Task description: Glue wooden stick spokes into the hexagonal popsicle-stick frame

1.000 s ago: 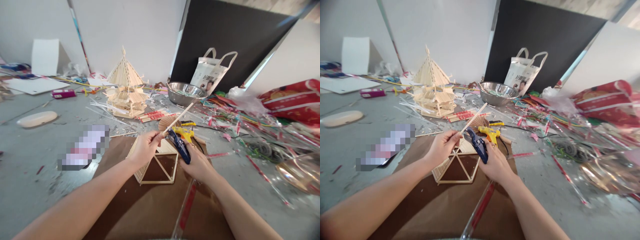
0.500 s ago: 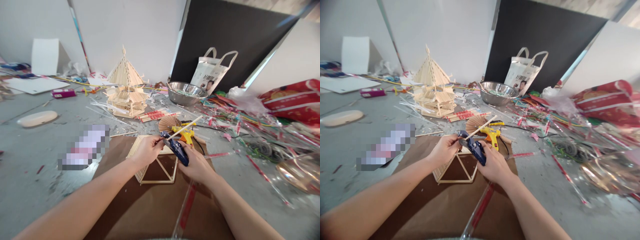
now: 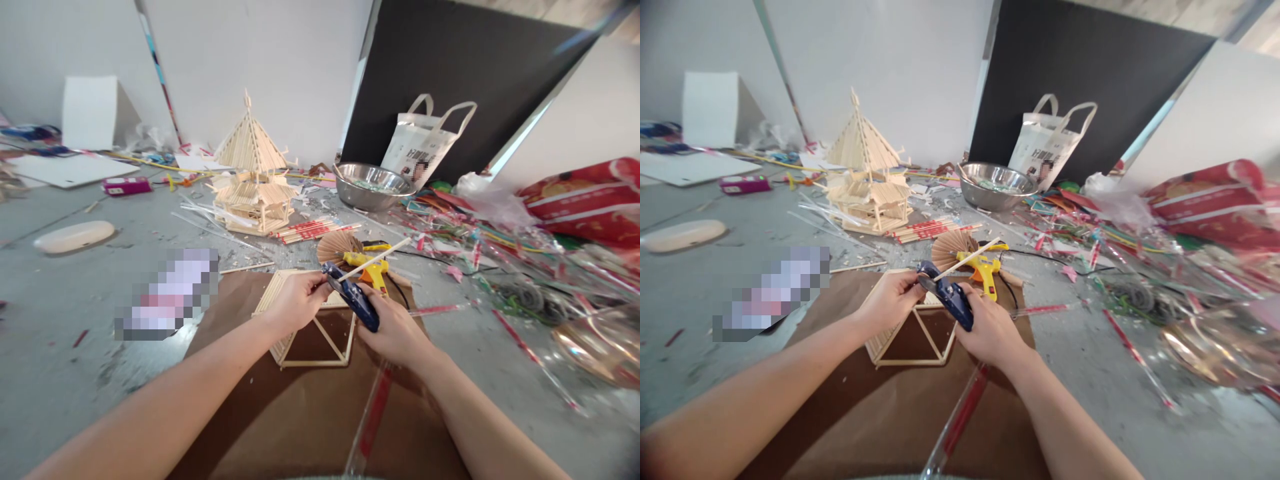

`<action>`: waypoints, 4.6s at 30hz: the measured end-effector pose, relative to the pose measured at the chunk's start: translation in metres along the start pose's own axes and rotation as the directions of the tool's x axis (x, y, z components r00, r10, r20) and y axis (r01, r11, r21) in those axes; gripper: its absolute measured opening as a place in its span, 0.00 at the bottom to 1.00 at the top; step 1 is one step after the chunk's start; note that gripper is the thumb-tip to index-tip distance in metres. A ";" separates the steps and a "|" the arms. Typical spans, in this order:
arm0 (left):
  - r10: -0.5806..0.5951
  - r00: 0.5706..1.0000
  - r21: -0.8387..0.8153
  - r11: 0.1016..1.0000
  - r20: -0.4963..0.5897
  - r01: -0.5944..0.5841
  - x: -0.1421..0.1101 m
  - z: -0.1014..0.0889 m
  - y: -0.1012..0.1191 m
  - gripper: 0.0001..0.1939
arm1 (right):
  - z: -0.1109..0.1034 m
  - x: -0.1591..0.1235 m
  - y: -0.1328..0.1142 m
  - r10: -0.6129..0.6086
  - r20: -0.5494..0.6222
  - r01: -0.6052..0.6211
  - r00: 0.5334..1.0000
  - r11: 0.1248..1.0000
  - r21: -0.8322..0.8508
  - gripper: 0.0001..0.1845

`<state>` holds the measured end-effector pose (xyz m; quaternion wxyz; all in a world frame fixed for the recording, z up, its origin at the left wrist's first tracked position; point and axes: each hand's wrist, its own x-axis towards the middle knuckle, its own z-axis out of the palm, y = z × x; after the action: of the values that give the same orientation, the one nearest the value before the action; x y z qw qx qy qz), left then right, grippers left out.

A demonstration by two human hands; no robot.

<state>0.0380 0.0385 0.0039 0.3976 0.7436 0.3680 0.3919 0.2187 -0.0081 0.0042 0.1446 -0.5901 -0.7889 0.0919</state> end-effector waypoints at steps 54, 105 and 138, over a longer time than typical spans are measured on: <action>-0.206 0.781 -0.471 0.697 0.590 0.540 0.005 -0.025 -0.006 0.12 | -0.002 -0.003 -0.012 0.029 0.084 -0.029 0.996 1.000 -0.009 0.19; -0.326 0.804 -0.410 0.729 0.496 0.549 0.006 -0.016 -0.003 0.14 | -0.005 -0.003 -0.013 0.085 0.158 -0.106 0.984 0.986 0.127 0.06; -0.079 0.996 0.337 0.939 0.027 0.065 0.004 -0.002 -0.005 0.15 | -0.004 -0.001 -0.016 0.114 0.204 -0.181 0.972 0.919 0.349 0.07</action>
<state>0.0364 0.0446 0.0013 0.2863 0.7943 0.4484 0.2934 0.2056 -0.0142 0.0132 0.1729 -0.5999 -0.7210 0.3006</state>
